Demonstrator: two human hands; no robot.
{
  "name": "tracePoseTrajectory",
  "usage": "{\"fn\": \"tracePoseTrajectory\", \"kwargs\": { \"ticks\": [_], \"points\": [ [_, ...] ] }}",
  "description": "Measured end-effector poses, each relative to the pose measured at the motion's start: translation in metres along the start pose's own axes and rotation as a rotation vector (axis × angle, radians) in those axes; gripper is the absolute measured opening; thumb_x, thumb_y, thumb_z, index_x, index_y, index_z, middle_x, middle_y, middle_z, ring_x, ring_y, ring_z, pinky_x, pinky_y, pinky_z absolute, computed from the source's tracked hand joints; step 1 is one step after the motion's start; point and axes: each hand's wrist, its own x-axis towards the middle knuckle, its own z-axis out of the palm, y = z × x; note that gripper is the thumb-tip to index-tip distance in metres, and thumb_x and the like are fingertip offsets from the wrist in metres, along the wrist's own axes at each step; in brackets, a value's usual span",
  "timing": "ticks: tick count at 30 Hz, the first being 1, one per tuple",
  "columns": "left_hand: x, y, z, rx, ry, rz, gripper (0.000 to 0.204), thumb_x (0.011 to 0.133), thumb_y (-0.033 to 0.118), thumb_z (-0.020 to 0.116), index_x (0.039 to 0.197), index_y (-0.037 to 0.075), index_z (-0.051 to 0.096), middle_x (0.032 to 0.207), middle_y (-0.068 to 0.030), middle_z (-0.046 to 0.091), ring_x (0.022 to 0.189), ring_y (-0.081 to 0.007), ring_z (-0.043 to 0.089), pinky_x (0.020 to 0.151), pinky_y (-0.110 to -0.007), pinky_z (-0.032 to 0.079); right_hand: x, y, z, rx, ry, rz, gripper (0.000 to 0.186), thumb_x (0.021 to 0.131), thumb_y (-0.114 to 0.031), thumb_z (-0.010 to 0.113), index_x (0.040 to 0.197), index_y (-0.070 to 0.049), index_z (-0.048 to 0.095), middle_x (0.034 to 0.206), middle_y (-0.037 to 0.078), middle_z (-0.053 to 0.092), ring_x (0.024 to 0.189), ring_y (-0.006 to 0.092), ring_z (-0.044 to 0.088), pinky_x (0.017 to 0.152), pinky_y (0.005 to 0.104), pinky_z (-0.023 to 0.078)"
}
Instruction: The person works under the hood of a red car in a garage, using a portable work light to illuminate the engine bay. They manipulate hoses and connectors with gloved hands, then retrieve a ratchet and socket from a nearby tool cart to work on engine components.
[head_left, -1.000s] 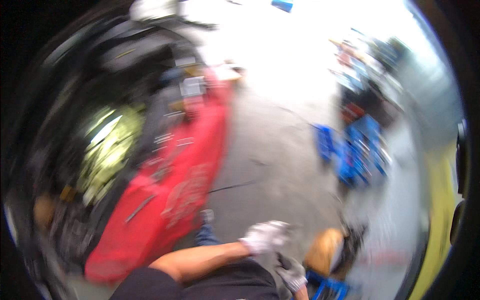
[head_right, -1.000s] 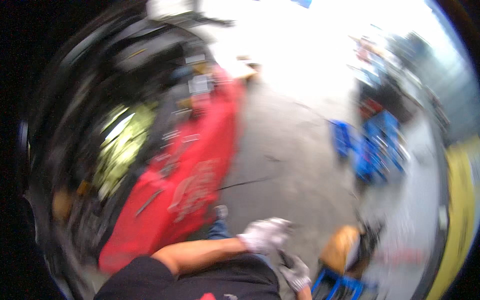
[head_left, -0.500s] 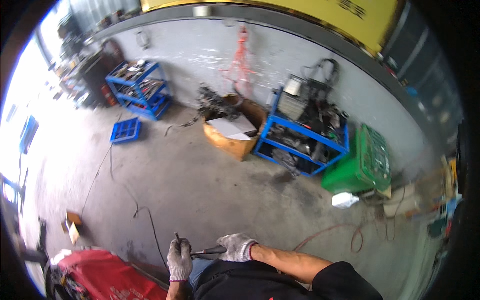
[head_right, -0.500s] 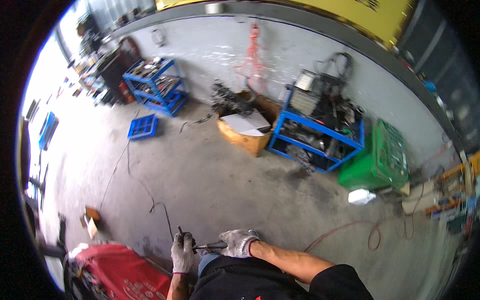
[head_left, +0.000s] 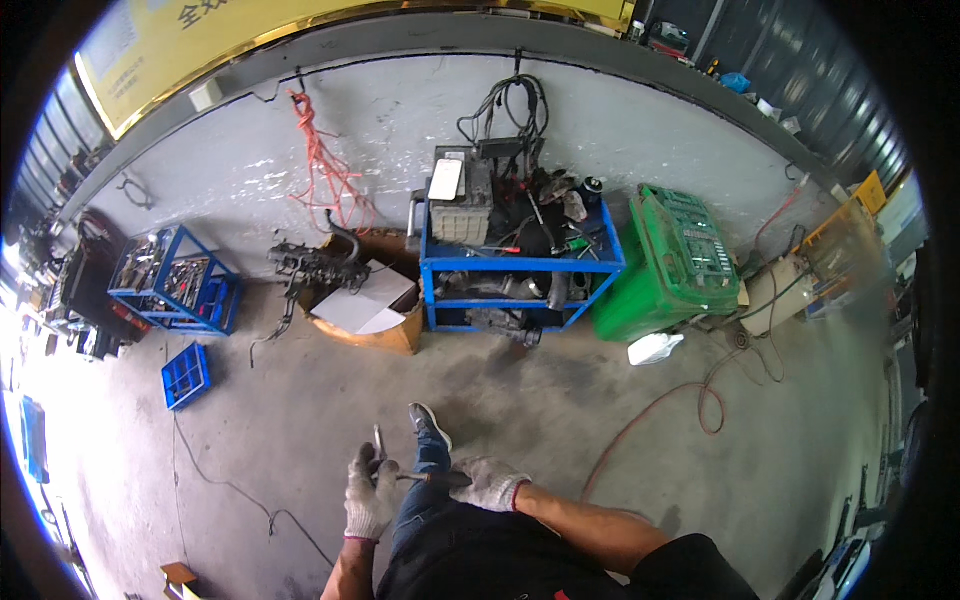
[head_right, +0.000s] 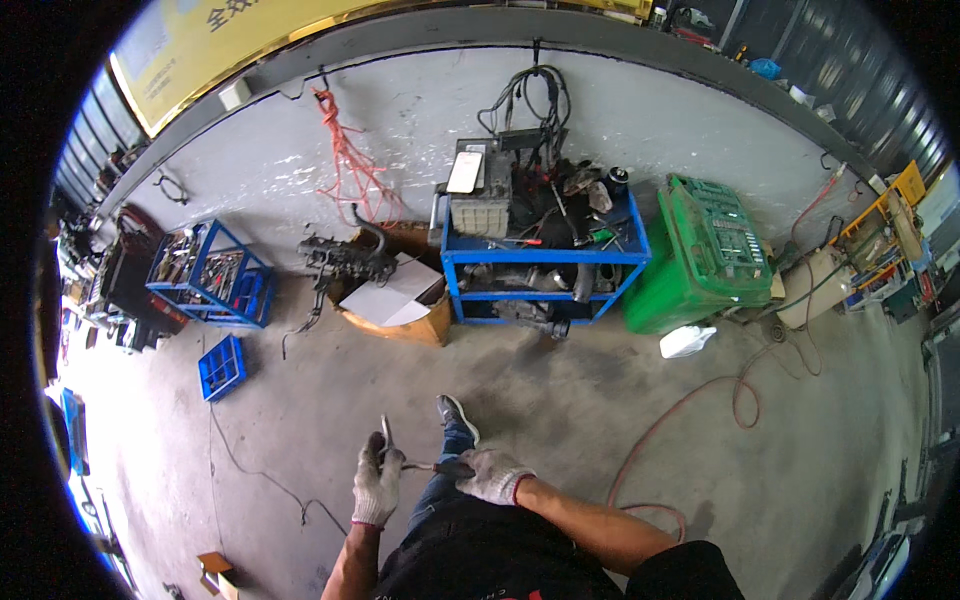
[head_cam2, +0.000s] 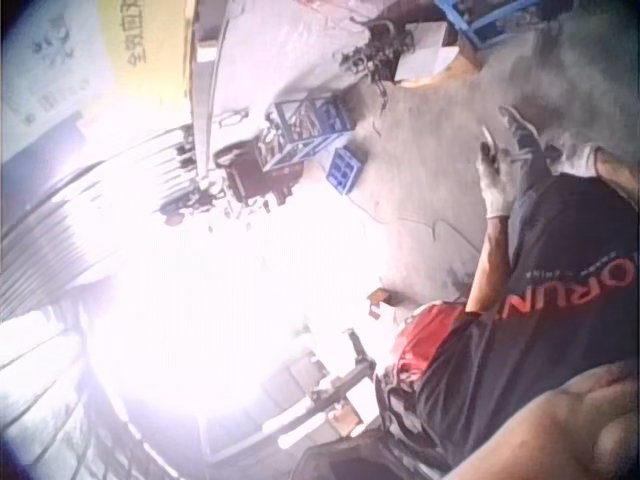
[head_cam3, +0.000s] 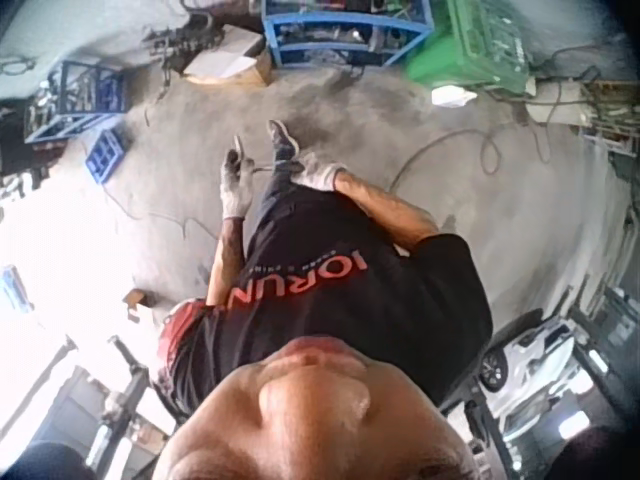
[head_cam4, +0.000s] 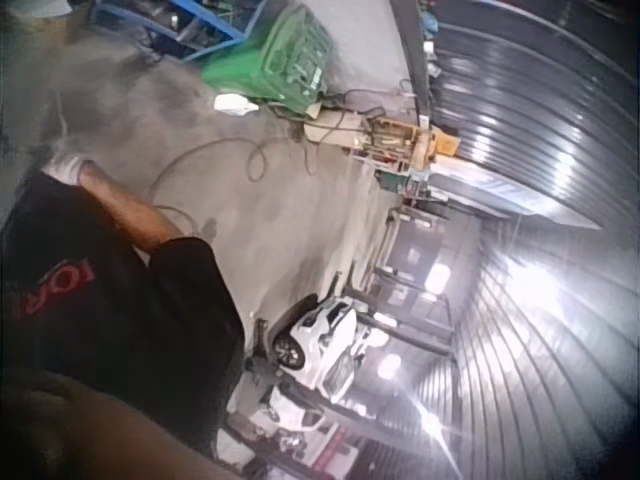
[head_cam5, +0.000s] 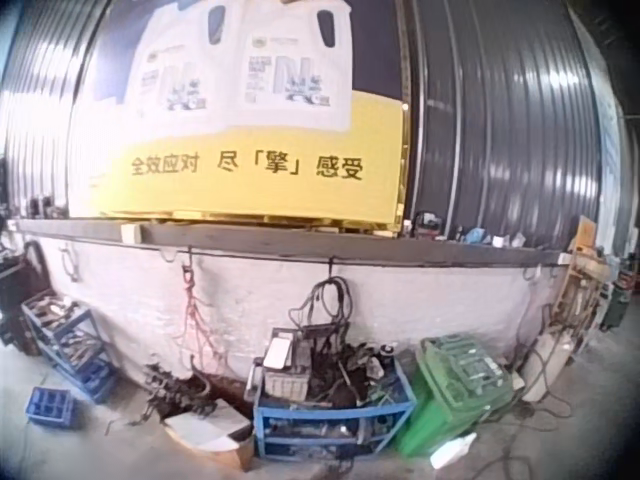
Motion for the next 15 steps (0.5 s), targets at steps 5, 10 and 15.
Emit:
{"fn": "tracePoseTrajectory", "kwargs": {
  "ticks": [5, 10, 15],
  "points": [
    [0.115, -0.003, 0.002, 0.176, -0.027, -0.096, 0.062, 0.096, 0.039, 0.067, 0.142, -0.001, 0.053, 0.134, -0.0206, 0.063, 0.117, -0.029, 0.065, 0.102, -0.04, 0.05, 0.059, 0.053, -0.065, 0.041, 0.115, 0.389, 0.057, 0.093, -0.056, 0.06, 0.124, -0.008, 0.066, 0.117, 0.022, 0.07, 0.111, 0.0375, 0.065, 0.097, 0.0443, 0.05],
    [0.244, -0.031, -0.012, 0.473, -0.313, -0.151, 0.051, 0.094, 0.045, 0.064, 0.125, 0.005, 0.069, 0.122, -0.0204, 0.07, 0.116, -0.0346, 0.067, 0.101, -0.043, 0.051, 0.115, 0.123, -0.118, 0.323, 0.349, 0.797, 0.069, 0.09, -0.062, 0.065, 0.135, -0.011, 0.057, 0.127, 0.019, 0.067, 0.113, 0.0373, 0.064, 0.093, 0.0458, 0.05],
    [0.325, -0.07, 0.003, 0.274, -0.233, -0.313, 0.046, 0.093, 0.041, 0.064, 0.116, 0.003, 0.072, 0.102, -0.0169, 0.075, 0.094, -0.0286, 0.072, 0.083, -0.039, 0.056, 0.181, 0.188, -0.216, 0.265, 0.436, 0.667, 0.065, 0.094, -0.068, 0.052, 0.12, -0.011, 0.07, 0.116, 0.019, 0.072, 0.111, 0.0376, 0.067, 0.093, 0.0455, 0.051]
  ]
}}
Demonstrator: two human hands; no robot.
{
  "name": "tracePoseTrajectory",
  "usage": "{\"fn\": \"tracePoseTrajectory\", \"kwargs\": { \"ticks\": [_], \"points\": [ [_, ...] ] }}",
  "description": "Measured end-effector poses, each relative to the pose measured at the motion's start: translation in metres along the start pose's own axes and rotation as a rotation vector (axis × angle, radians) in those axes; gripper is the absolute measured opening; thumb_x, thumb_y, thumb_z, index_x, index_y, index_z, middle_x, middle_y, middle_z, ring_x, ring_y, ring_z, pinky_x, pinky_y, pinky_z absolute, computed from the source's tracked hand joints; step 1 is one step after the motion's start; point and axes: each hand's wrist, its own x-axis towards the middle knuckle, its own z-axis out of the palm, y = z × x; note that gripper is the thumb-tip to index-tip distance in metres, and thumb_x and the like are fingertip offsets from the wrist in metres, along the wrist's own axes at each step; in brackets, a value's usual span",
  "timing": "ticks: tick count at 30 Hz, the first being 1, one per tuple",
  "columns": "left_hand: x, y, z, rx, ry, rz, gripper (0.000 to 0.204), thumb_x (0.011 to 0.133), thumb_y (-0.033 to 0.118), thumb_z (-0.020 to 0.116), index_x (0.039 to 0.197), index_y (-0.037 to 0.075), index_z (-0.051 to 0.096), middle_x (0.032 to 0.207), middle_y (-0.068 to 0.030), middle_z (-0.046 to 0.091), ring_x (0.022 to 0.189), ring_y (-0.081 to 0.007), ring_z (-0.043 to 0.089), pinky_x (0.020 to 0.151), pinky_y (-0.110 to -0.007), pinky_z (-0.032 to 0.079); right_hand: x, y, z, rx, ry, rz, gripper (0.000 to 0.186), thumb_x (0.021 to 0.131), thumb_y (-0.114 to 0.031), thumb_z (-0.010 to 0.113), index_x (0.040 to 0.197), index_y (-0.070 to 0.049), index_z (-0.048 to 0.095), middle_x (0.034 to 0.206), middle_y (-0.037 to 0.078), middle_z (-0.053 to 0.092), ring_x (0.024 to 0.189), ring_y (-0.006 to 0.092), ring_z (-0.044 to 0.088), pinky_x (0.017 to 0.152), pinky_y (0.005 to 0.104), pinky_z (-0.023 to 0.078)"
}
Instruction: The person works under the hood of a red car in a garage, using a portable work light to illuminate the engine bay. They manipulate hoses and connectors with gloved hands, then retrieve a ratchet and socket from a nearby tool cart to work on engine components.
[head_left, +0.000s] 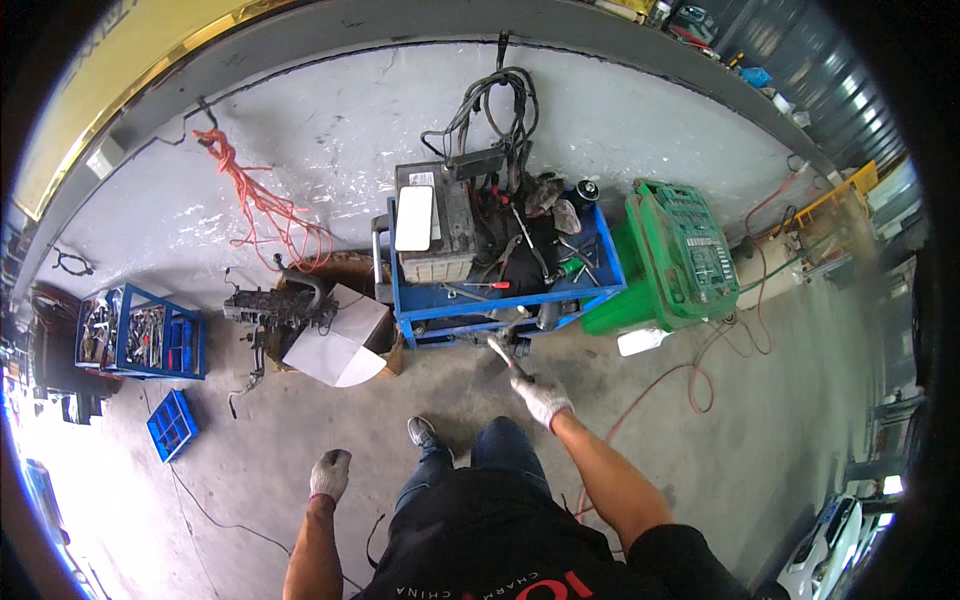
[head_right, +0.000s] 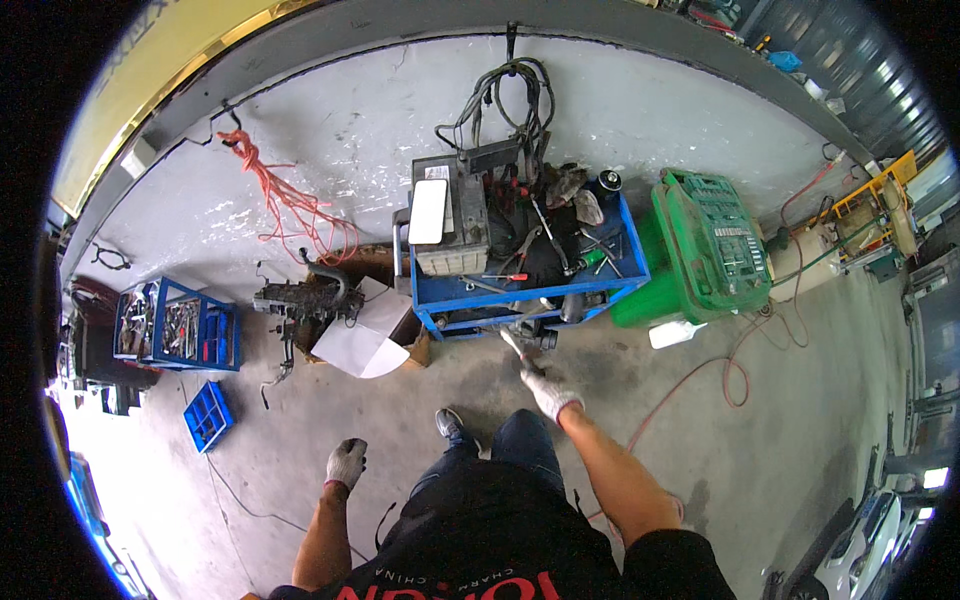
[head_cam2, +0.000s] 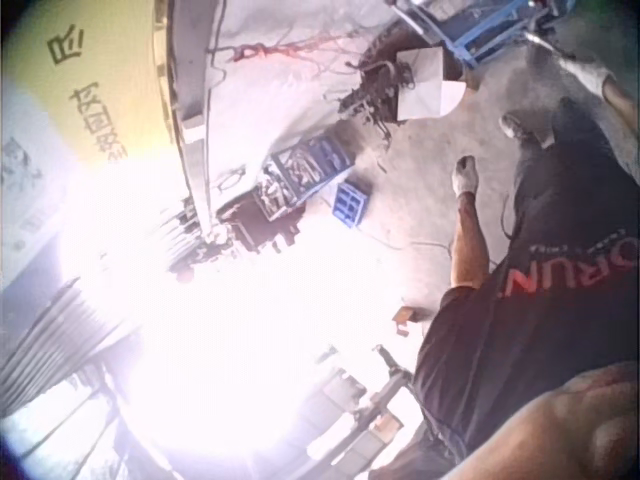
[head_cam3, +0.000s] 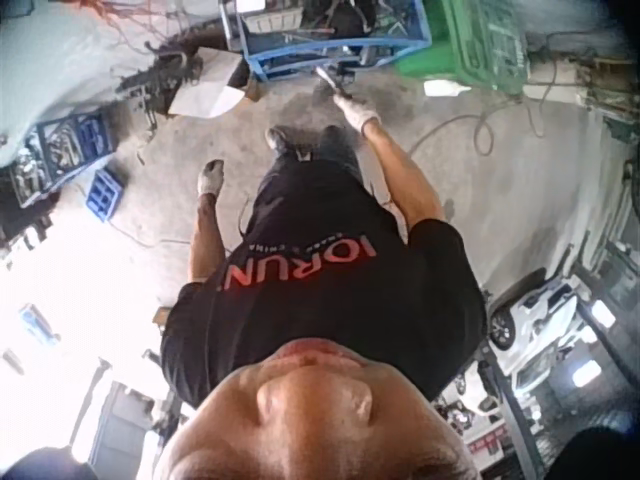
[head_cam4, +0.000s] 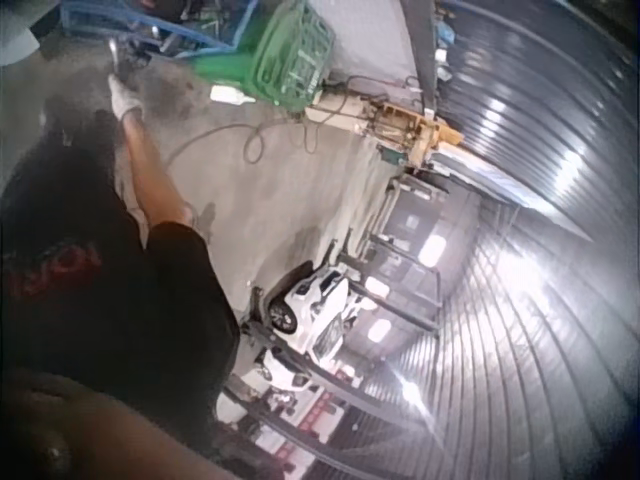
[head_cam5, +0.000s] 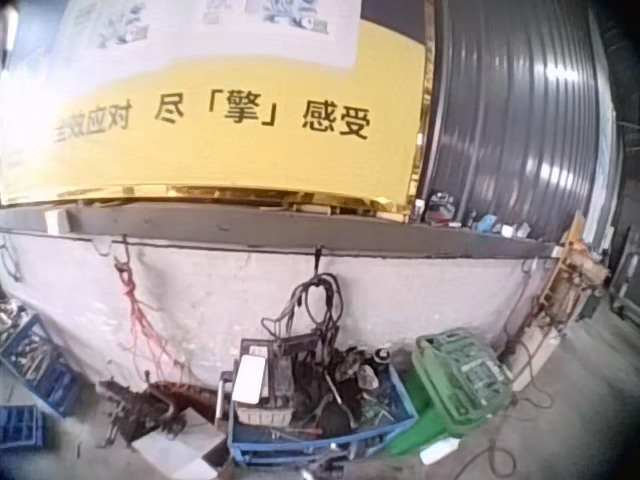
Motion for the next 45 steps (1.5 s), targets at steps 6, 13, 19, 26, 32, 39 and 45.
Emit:
{"fn": "tracePoseTrajectory", "kwargs": {
  "ticks": [6, 13, 19, 26, 32, 39, 45],
  "points": [
    [-0.018, -0.028, 0.045, -0.423, -0.029, -0.336, 0.036, 0.096, 0.032, 0.066, 0.114, 0.001, 0.068, 0.083, -0.0038, 0.065, 0.065, -0.0131, 0.061, 0.056, -0.03, 0.051, 0.159, -0.071, -0.048, -0.01, 0.082, 0.058, 0.083, 0.093, -0.078, 0.038, 0.11, -0.005, 0.073, 0.117, 0.026, 0.069, 0.121, 0.0425, 0.061, 0.102, 0.0506, 0.047],
    [-0.153, -0.061, 0.105, 0.6, -0.05, -0.049, 0.037, 0.095, 0.038, 0.059, 0.082, 0.003, 0.064, 0.084, -0.02, 0.072, 0.078, -0.0296, 0.071, 0.072, -0.047, 0.054, 0.244, -0.087, -0.092, -0.135, -0.134, -0.154, 0.073, 0.099, -0.067, 0.033, 0.106, -0.006, 0.074, 0.109, 0.025, 0.071, 0.104, 0.0419, 0.068, 0.095, 0.0487, 0.053],
    [-0.222, 0.009, 0.194, -0.156, 0.032, -0.382, 0.037, 0.095, 0.039, 0.064, 0.104, 0.005, 0.074, 0.085, -0.0071, 0.072, 0.084, -0.0152, 0.066, 0.076, -0.033, 0.052, 0.295, -0.055, -0.164, -0.444, 0.293, -0.082, 0.052, 0.09, -0.053, 0.055, 0.107, -0.009, 0.075, 0.116, 0.02, 0.071, 0.109, 0.0397, 0.067, 0.095, 0.0485, 0.053],
    [-0.216, 0.139, 0.22, -0.382, 0.207, -0.7, 0.05, 0.095, 0.044, 0.058, 0.123, 0.004, 0.07, 0.096, -0.0146, 0.075, 0.089, -0.0263, 0.071, 0.082, -0.04, 0.055, 0.322, -0.051, -0.158, -0.724, 0.115, -0.054, 0.056, 0.091, -0.056, 0.056, 0.12, -0.009, 0.065, 0.122, 0.018, 0.07, 0.114, 0.0406, 0.065, 0.095, 0.0535, 0.05],
    [-0.23, 0.118, 0.236, -0.565, 0.288, -0.709, 0.055, 0.095, 0.041, 0.061, 0.131, -0.001, 0.065, 0.109, -0.0104, 0.074, 0.09, -0.0186, 0.069, 0.084, -0.033, 0.055, 0.33, -0.008, -0.16, -0.447, 0.127, -0.153, 0.08, 0.096, -0.056, 0.055, 0.147, 0.005, 0.047, 0.152, 0.024, 0.048, 0.141, 0.0358, 0.047, 0.117, 0.0406, 0.035],
    [-0.288, 0.05, 0.302, -0.526, 0.16, -0.822, 0.052, 0.094, 0.041, 0.056, 0.127, 0.001, 0.067, 0.12, -0.0169, 0.072, 0.106, -0.0285, 0.07, 0.093, -0.039, 0.053, 0.29, 0.002, -0.175, 0.051, 0.33, -0.168, 0.074, 0.098, -0.044, 0.065, 0.152, 0.001, 0.042, 0.147, 0.025, 0.052, 0.124, 0.0323, 0.06, 0.105, 0.0415, 0.05],
    [-0.319, -0.023, 0.303, -0.62, 0.21, -0.848, 0.044, 0.093, 0.035, 0.06, 0.117, 0.001, 0.07, 0.101, -0.0105, 0.073, 0.088, -0.0208, 0.068, 0.08, -0.035, 0.054, 0.243, -0.04, -0.19, 0.4, 0.638, -0.189, 0.077, 0.101, -0.054, 0.052, 0.151, 0.005, 0.042, 0.15, 0.022, 0.049, 0.131, 0.0346, 0.054, 0.114, 0.0453, 0.041]
  ]
}}
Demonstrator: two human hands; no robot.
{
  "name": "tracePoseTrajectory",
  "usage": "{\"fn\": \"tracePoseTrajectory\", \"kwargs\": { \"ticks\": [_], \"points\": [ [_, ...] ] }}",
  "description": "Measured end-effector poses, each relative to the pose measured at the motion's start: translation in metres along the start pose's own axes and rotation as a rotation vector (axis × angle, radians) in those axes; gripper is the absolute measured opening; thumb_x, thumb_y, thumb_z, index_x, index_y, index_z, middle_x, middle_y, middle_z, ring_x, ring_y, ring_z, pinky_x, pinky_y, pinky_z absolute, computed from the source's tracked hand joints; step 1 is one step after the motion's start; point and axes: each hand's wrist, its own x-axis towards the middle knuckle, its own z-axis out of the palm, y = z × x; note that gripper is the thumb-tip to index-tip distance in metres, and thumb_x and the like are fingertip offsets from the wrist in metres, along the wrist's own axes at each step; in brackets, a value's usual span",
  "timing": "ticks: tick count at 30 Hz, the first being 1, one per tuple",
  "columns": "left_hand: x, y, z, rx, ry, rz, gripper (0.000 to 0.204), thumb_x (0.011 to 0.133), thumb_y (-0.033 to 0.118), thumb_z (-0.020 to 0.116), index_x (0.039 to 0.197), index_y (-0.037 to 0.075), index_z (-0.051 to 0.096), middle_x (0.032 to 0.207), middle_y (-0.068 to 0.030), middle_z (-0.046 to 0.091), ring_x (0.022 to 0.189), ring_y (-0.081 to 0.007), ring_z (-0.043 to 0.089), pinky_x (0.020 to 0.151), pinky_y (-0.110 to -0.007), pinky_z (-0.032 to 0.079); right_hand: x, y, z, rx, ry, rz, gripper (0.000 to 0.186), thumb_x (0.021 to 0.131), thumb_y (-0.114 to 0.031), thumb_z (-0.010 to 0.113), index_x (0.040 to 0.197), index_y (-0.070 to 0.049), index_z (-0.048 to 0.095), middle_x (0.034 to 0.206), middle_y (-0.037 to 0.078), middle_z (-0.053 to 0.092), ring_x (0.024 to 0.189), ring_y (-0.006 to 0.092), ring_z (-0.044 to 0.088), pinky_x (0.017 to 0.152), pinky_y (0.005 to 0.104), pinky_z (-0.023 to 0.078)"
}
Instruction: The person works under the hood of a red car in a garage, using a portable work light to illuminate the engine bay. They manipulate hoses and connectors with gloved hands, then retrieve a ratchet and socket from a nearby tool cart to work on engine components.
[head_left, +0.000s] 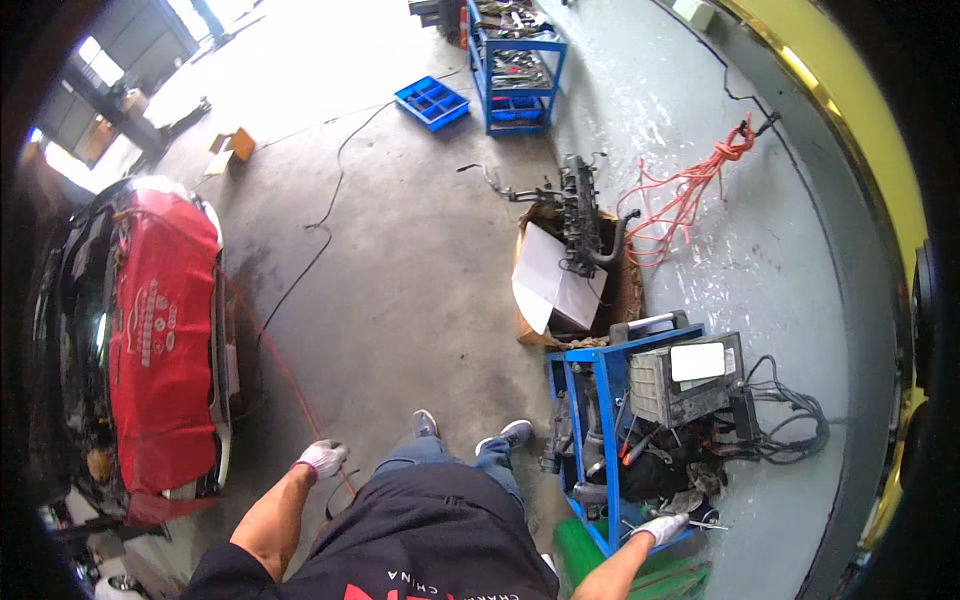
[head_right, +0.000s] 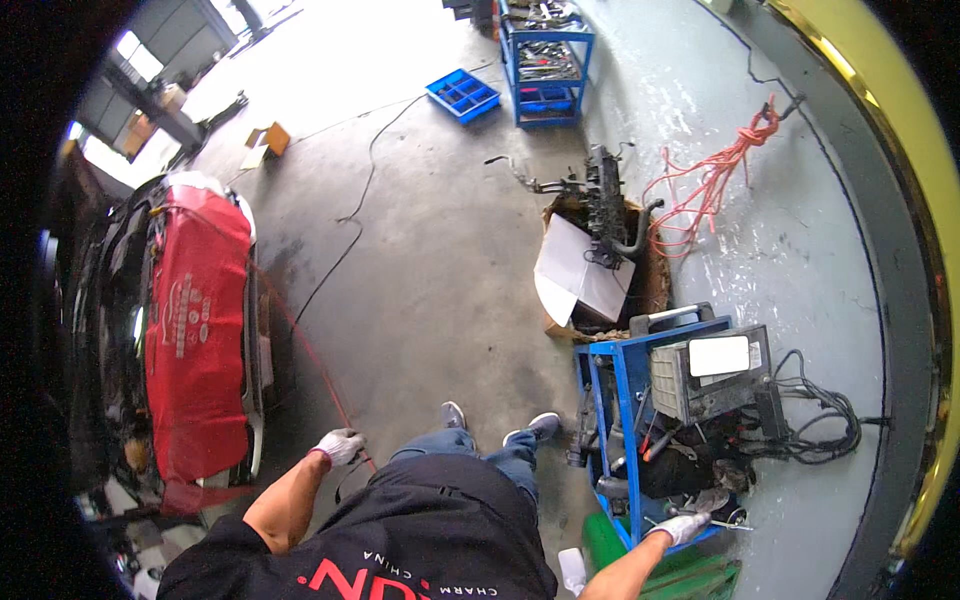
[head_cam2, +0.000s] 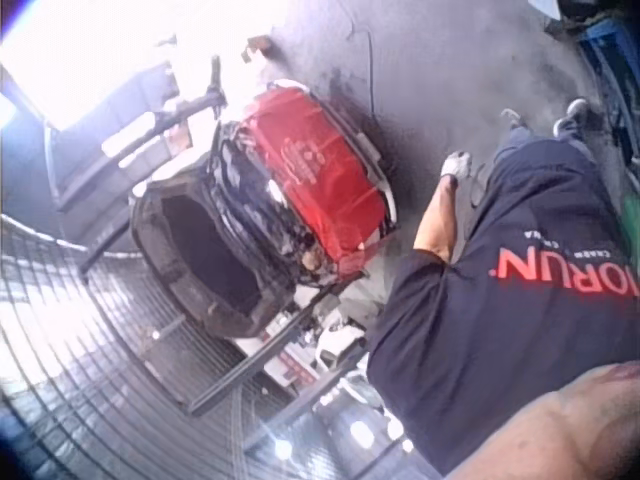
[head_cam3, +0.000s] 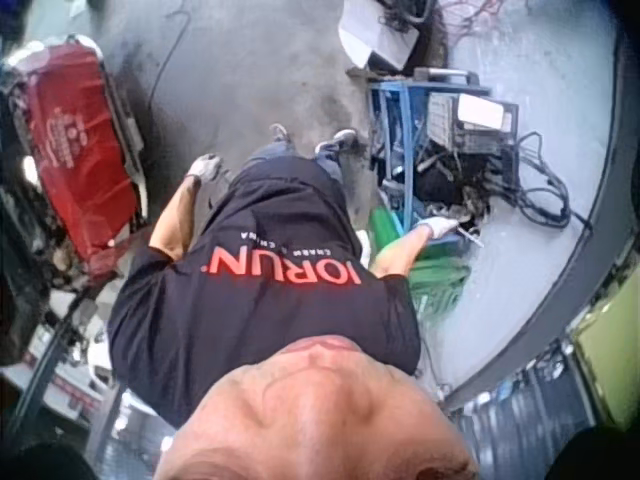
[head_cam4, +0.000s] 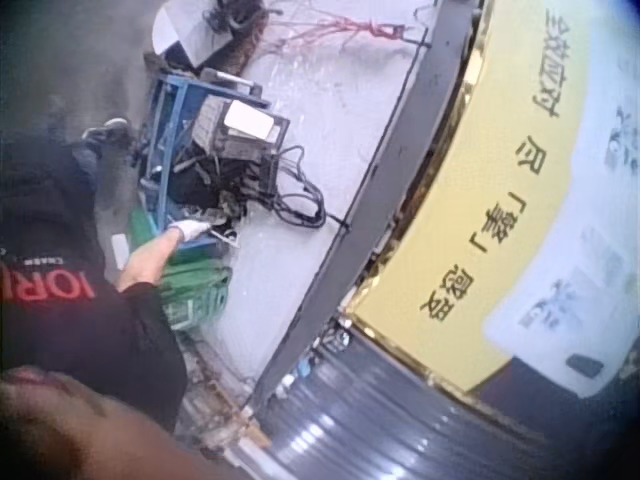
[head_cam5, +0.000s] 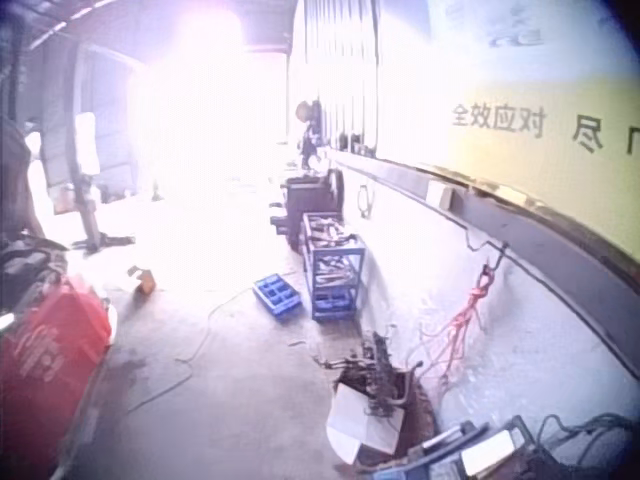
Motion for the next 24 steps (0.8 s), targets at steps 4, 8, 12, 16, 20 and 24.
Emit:
{"fn": "tracePoseTrajectory", "kwargs": {
  "ticks": [4, 8, 12, 16, 20, 24],
  "points": [
    [0.018, -0.002, -0.041, -0.102, 0.045, 0.0, 0.035, 0.094, 0.03, 0.06, 0.109, 0.0, 0.07, 0.092, -0.0074, 0.071, 0.079, -0.0162, 0.067, 0.071, -0.033, 0.053, -0.008, -0.036, -0.014, 0.469, -0.154, 0.068, 0.077, 0.1, -0.049, 0.059, 0.151, 0.005, 0.038, 0.148, 0.018, 0.052, 0.125, 0.0303, 0.059, 0.111, 0.0473, 0.046],
    [0.043, 0.005, -0.07, -0.265, -0.002, 0.055, 0.036, 0.096, 0.031, 0.06, 0.112, 0.0, 0.07, 0.088, -0.0046, 0.07, 0.073, -0.0141, 0.064, 0.064, -0.031, 0.053, -0.004, -0.066, -0.025, 0.562, -0.236, 0.163, 0.07, 0.099, -0.056, 0.055, 0.148, -0.006, 0.05, 0.154, 0.011, 0.049, 0.135, 0.0277, 0.052, 0.116, 0.0464, 0.037],
    [0.067, 0.004, -0.087, -0.306, -0.028, 0.072, 0.036, 0.096, 0.03, 0.063, 0.115, 0.001, 0.068, 0.088, -0.0031, 0.069, 0.068, -0.0141, 0.062, 0.062, -0.032, 0.052, -0.001, -0.079, -0.053, 0.82, -0.515, 0.358, 0.056, 0.1, -0.057, 0.05, 0.135, -0.014, 0.059, 0.136, 0.013, 0.064, 0.126, 0.033, 0.06, 0.108, 0.0521, 0.046],
    [0.089, 0.007, -0.085, -0.36, -0.097, 0.103, 0.024, 0.099, 0.024, 0.062, 0.107, 0.001, 0.064, 0.081, -0.0049, 0.064, 0.064, -0.0171, 0.059, 0.056, -0.034, 0.048, -0.025, -0.082, -0.083, 0.852, -0.412, 0.368, 0.046, 0.101, -0.053, 0.057, 0.133, -0.02, 0.058, 0.123, 0.005, 0.065, 0.109, 0.0232, 0.063, 0.099, 0.0502, 0.052],
    [0.101, 0.025, -0.071, -0.423, -0.154, 0.052, 0.024, 0.099, 0.024, 0.063, 0.103, 0.0, 0.064, 0.081, -0.0062, 0.063, 0.062, -0.0183, 0.059, 0.056, -0.035, 0.048, -0.062, -0.099, -0.1, 0.832, -0.416, 0.401, 0.033, 0.101, -0.045, 0.061, 0.124, -0.021, 0.062, 0.102, -0.008, 0.065, 0.083, 0.0098, 0.062, 0.073, 0.0416, 0.056],
    [0.096, 0.062, -0.059, -0.341, -0.18, -0.008, 0.023, 0.099, 0.023, 0.062, 0.102, 0.001, 0.065, 0.081, -0.0055, 0.062, 0.064, -0.0172, 0.058, 0.057, -0.033, 0.048, -0.067, -0.135, -0.083, 0.894, -0.636, 0.281, 0.038, 0.104, -0.04, 0.055, 0.127, -0.012, 0.063, 0.083, -0.001, 0.07, 0.06, 0.0138, 0.061, 0.067, 0.0409, 0.056]
  ]
}}
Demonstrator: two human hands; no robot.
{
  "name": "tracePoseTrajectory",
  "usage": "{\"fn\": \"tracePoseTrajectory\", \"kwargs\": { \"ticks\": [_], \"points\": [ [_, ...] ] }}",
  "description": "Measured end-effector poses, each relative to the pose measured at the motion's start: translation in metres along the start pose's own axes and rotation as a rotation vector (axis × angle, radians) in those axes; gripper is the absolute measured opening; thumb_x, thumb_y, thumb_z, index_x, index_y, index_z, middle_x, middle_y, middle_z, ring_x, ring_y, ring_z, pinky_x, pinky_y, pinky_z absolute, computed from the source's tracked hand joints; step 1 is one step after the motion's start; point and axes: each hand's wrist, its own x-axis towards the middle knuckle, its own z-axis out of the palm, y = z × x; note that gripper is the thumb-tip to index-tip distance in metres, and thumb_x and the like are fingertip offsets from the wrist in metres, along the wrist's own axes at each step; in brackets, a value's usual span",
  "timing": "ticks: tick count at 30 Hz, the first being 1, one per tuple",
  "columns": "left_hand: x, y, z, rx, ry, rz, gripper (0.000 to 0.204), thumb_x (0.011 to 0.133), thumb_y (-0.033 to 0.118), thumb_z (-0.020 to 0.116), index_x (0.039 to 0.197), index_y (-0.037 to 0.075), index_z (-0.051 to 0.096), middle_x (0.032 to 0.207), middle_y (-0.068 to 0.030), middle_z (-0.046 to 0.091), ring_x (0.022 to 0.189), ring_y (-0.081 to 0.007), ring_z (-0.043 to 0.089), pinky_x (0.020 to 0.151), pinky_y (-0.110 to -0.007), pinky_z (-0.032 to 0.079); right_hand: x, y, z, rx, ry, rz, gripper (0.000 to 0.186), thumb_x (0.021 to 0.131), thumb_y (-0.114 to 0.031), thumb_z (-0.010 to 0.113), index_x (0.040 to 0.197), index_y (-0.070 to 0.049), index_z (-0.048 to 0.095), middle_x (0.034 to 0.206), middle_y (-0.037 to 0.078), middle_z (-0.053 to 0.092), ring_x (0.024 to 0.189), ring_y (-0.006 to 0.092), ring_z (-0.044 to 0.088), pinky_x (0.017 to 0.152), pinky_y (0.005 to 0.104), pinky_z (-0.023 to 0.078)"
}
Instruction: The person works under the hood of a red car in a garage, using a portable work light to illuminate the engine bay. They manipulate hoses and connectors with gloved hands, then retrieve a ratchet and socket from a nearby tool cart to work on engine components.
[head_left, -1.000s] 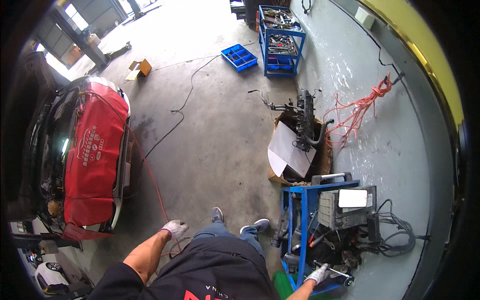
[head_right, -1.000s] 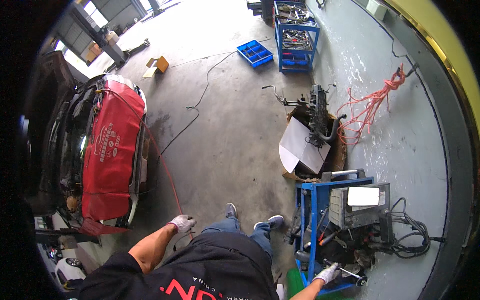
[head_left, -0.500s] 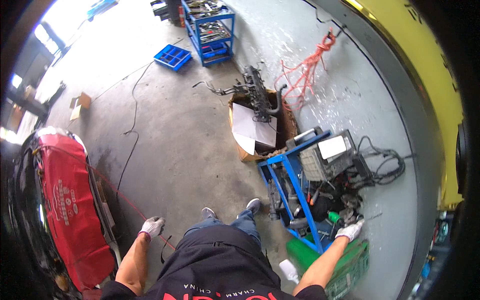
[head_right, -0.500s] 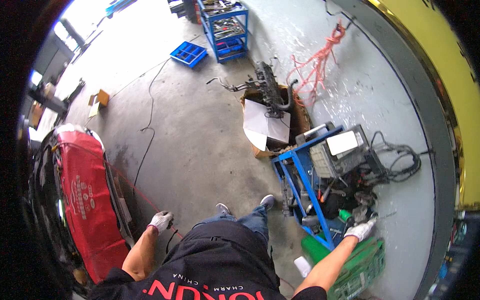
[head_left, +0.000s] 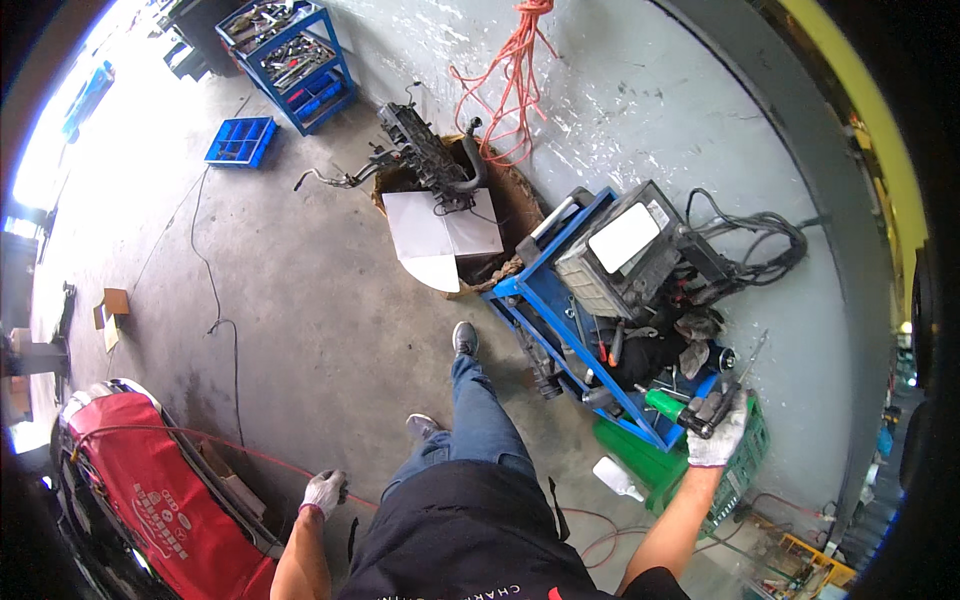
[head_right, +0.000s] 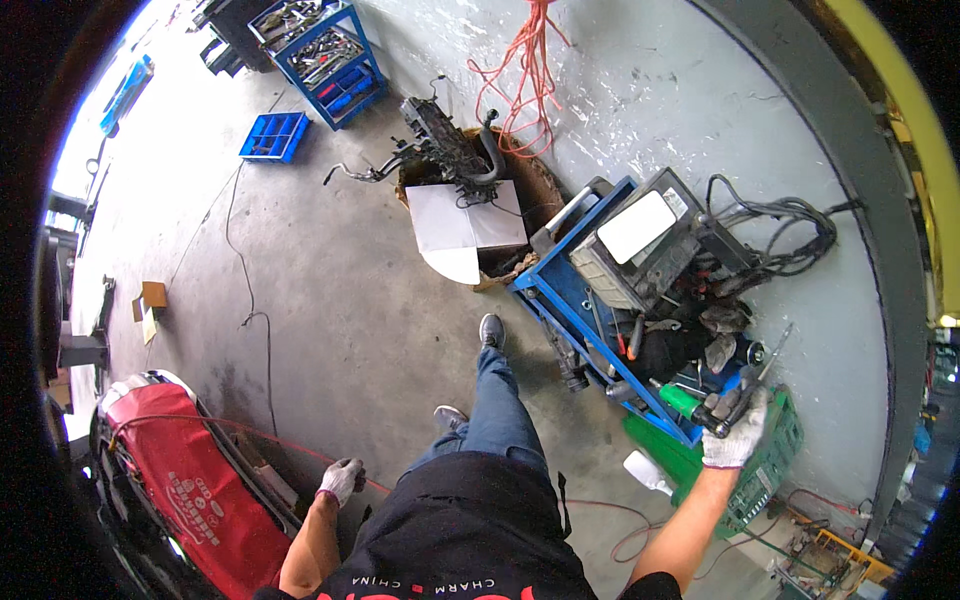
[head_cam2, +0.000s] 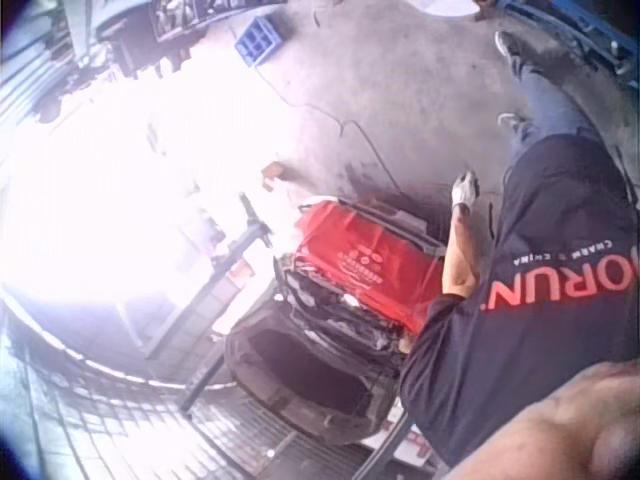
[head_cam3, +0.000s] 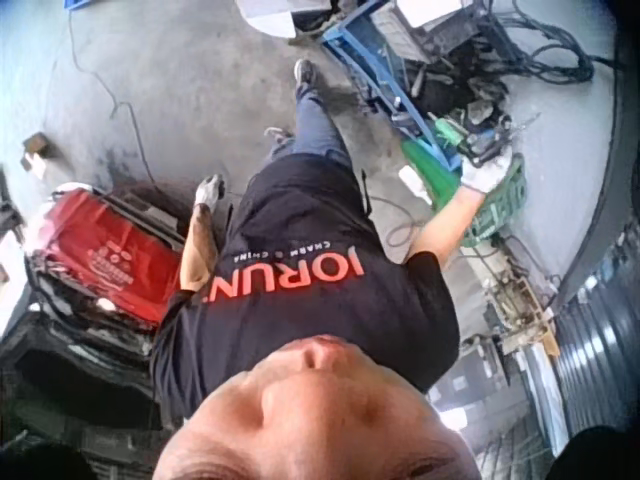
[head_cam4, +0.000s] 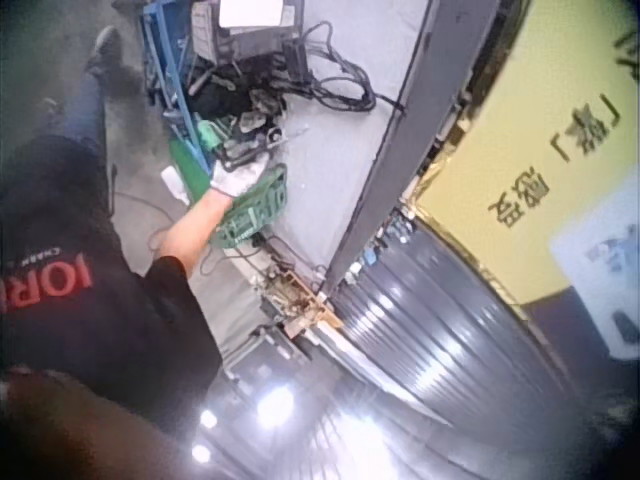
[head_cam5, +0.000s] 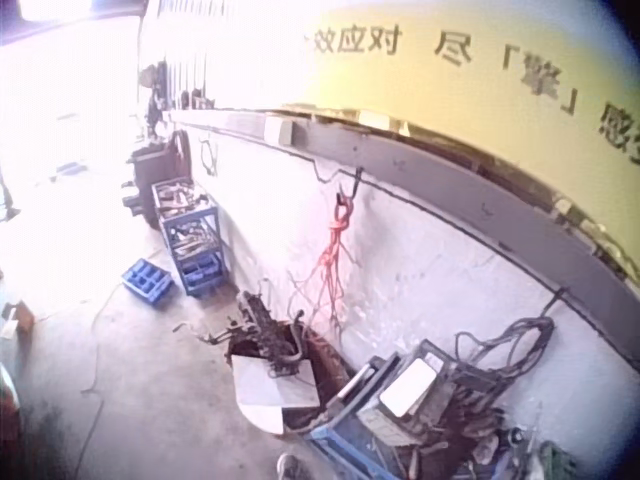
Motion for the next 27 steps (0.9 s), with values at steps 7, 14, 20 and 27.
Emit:
{"fn": "tracePoseTrajectory", "kwargs": {
  "ticks": [7, 14, 20, 27],
  "points": [
    [-0.01, 0.115, 0.035, 0.273, 0.054, -0.035, 0.039, 0.098, 0.03, 0.063, 0.12, -0.002, 0.067, 0.096, -0.0066, 0.069, 0.076, -0.0149, 0.063, 0.066, -0.03, 0.052, 0.077, 0.008, 0.048, -0.044, -0.008, 0.023, 0.049, 0.105, -0.041, 0.051, 0.139, -0.006, 0.056, 0.07, 0.002, 0.062, 0.054, 0.0153, 0.056, 0.066, 0.0388, 0.055],
    [0.008, 0.199, 0.072, 0.202, 0.035, -0.049, 0.04, 0.099, 0.029, 0.063, 0.124, -0.001, 0.066, 0.095, -0.0063, 0.07, 0.077, -0.0146, 0.063, 0.067, -0.03, 0.052, 0.111, 0.015, 0.055, -0.128, 0.129, 0.055, 0.05, 0.103, -0.04, 0.056, 0.142, -0.009, 0.053, 0.067, -0.001, 0.058, 0.056, 0.0131, 0.055, 0.067, 0.0363, 0.052],
    [0.017, 0.241, 0.084, 0.244, 0.029, -0.055, 0.041, 0.098, 0.031, 0.065, 0.123, -0.002, 0.067, 0.092, -0.0067, 0.071, 0.077, -0.0147, 0.064, 0.069, -0.03, 0.053, 0.121, 0.013, 0.059, -0.157, 0.039, 0.059, 0.057, 0.103, -0.039, 0.056, 0.149, -0.008, 0.045, 0.067, -0.001, 0.055, 0.056, 0.0115, 0.051, 0.068, 0.0349, 0.051],
    [-0.037, 0.348, 0.123, 0.629, -0.241, 0.177, 0.044, 0.1, 0.032, 0.062, 0.125, -0.003, 0.066, 0.106, -0.0102, 0.074, 0.092, -0.0154, 0.068, 0.084, -0.031, 0.054, 0.069, -0.032, 0.086, -0.077, -0.233, 0.096, 0.04, 0.102, -0.043, 0.056, 0.122, -0.009, 0.066, 0.109, 0.01, 0.075, 0.089, 0.0286, 0.069, 0.09, 0.0509, 0.053]
  ]
}}
